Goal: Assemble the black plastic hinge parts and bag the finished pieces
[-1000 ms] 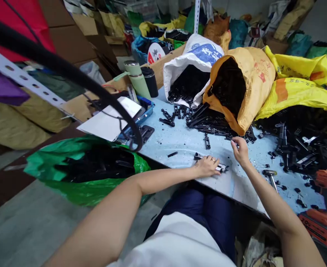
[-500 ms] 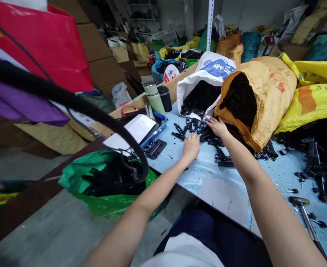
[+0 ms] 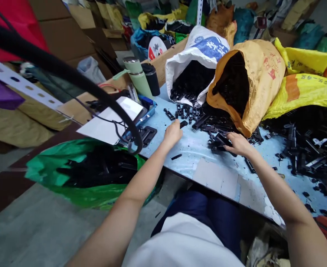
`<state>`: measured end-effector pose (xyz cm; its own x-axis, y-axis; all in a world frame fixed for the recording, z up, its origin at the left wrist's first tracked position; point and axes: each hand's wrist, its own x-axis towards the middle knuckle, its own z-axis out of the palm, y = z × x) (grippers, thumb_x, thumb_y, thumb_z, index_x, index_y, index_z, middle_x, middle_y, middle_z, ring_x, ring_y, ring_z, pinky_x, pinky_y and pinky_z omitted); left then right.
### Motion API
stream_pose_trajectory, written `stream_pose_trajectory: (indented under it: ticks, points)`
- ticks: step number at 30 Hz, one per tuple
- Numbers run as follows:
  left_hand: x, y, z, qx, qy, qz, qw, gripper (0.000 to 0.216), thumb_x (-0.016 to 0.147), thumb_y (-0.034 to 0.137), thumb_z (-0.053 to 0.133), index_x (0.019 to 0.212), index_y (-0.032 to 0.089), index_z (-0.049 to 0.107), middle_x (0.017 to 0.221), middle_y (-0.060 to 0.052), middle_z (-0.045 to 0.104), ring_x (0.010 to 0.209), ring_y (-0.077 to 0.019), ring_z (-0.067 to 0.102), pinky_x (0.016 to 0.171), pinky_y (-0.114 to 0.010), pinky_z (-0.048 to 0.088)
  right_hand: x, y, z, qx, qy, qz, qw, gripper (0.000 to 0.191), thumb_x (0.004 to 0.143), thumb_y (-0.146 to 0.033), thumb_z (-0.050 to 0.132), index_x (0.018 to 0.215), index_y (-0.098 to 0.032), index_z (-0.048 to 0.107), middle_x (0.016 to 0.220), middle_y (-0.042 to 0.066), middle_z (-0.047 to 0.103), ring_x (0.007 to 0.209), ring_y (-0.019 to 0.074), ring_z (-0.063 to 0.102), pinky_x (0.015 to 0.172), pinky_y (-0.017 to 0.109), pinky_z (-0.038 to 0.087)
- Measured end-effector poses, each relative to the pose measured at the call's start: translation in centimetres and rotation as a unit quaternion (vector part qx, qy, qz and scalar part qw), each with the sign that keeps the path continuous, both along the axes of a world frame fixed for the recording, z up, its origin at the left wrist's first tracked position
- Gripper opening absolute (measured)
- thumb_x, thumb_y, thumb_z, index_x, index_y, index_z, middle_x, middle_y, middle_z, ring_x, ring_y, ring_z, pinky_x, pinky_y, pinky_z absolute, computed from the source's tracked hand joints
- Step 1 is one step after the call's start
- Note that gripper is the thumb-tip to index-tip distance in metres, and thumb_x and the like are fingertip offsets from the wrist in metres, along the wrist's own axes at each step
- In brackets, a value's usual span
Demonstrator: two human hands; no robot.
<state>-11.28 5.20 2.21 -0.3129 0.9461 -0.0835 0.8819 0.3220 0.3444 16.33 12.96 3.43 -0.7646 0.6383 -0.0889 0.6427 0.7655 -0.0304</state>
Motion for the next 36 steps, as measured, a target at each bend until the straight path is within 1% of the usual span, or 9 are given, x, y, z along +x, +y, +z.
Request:
stream_pose_trajectory:
  ticks: [5, 9, 12, 17, 21, 24, 27, 34, 36]
  points:
    - [6.4, -4.2, 0.8, 0.044, -0.158, -0.113, 0.98, 0.009, 0.08, 0.02, 0.047, 0.089, 0.017, 0.047, 0.08, -0.004, 0.059, 0.077, -0.0189, 0.058, 0.069, -0.029, 0.045, 1.8, -3.3, -3.0, 0.01, 0.024, -0.052, 0.998, 0.032, 0.08, -0.033, 0.048, 0.103, -0.01, 0.05, 0.096, 0.015, 0.062, 0.093, 0.0263, 0.056, 0.086, 0.037, 0.038]
    - [8.9, -7.3, 0.0, 0.075, -0.222, -0.151, 0.96, 0.014, 0.084, 0.033, 0.046, 0.078, 0.02, 0.043, 0.072, 0.001, 0.055, 0.069, -0.0155, 0.054, 0.066, -0.027, 0.042, 1.3, -5.1, -3.0, 0.013, 0.002, -0.06, 0.998, 0.028, 0.082, -0.035, 0.045, 0.098, -0.012, 0.05, 0.091, 0.014, 0.063, 0.089, 0.0267, 0.058, 0.08, 0.034, 0.04]
    - [9.5, -8.4, -0.8, 0.064, -0.246, -0.144, 0.957, 0.014, 0.084, 0.03, 0.044, 0.075, 0.02, 0.042, 0.069, 0.002, 0.053, 0.067, -0.0147, 0.053, 0.064, -0.026, 0.041, -0.4, -5.7, -2.6, -0.003, -0.019, -0.13, 0.991, 0.027, 0.087, -0.035, 0.039, 0.099, -0.013, 0.048, 0.087, 0.014, 0.065, 0.084, 0.0262, 0.061, 0.074, 0.032, 0.041]
    - [11.8, -8.0, -2.1, 0.04, -0.263, -0.166, 0.95, 0.012, 0.083, 0.024, 0.046, 0.072, 0.019, 0.046, 0.07, 0.002, 0.055, 0.07, -0.0147, 0.054, 0.068, -0.026, 0.041, -3.4, -4.0, -1.9, -0.027, 0.016, -0.293, 0.955, 0.027, 0.088, -0.033, 0.039, 0.1, -0.011, 0.05, 0.098, 0.018, 0.063, 0.093, 0.0271, 0.06, 0.074, 0.031, 0.042]
    - [14.5, -5.0, -3.0, 0.017, -0.279, -0.176, 0.944, 0.013, 0.076, 0.018, 0.056, 0.065, 0.018, 0.048, 0.074, -0.001, 0.058, 0.076, -0.0158, 0.056, 0.072, -0.025, 0.042, -2.5, -2.9, -1.0, -0.038, 0.148, -0.333, 0.93, 0.032, 0.085, -0.036, 0.044, 0.105, -0.011, 0.052, 0.099, 0.016, 0.064, 0.094, 0.0264, 0.06, 0.077, 0.033, 0.043]
    - [15.1, -2.6, -3.1, 0.045, -0.281, -0.135, 0.949, 0.014, 0.078, 0.016, 0.052, 0.065, 0.017, 0.048, 0.079, -0.005, 0.058, 0.081, -0.0181, 0.057, 0.076, -0.028, 0.042, 0.2, -3.7, -0.6, -0.039, 0.334, -0.292, 0.896, 0.038, 0.08, -0.043, 0.047, 0.102, -0.013, 0.055, 0.096, 0.011, 0.065, 0.089, 0.0233, 0.059, 0.077, 0.033, 0.044]
    - [14.4, -2.1, -2.9, 0.058, -0.295, -0.112, 0.947, 0.015, 0.082, 0.017, 0.045, 0.068, 0.017, 0.048, 0.074, -0.003, 0.057, 0.078, -0.0173, 0.056, 0.074, -0.029, 0.041, 2.6, -6.1, -0.8, -0.122, 0.452, -0.268, 0.842, 0.044, 0.073, -0.055, 0.05, 0.091, -0.015, 0.058, 0.083, 0.006, 0.064, 0.076, 0.0206, 0.059, 0.071, 0.033, 0.046]
    - [12.3, -7.3, -2.7, 0.098, -0.443, -0.125, 0.882, 0.015, 0.082, 0.025, 0.046, 0.069, 0.019, 0.046, 0.048, 0.008, 0.044, 0.049, -0.0103, 0.048, 0.058, -0.022, 0.037, 3.1, -12.2, -4.2, -0.263, 0.585, -0.24, 0.728, 0.049, 0.057, -0.051, 0.07, 0.092, -0.022, 0.051, 0.085, 0.002, 0.061, 0.076, 0.0172, 0.06, 0.074, 0.034, 0.049]
    - [11.9, -8.5, -2.5, 0.1, -0.469, -0.108, 0.871, 0.016, 0.082, 0.025, 0.046, 0.068, 0.018, 0.046, 0.045, 0.009, 0.041, 0.046, -0.0093, 0.046, 0.055, -0.022, 0.036, 3.7, -13.4, -5.2, -0.266, 0.602, -0.223, 0.719, 0.052, 0.058, -0.05, 0.07, 0.097, -0.024, 0.047, 0.091, 0.002, 0.059, 0.078, 0.0163, 0.06, 0.074, 0.034, 0.05]
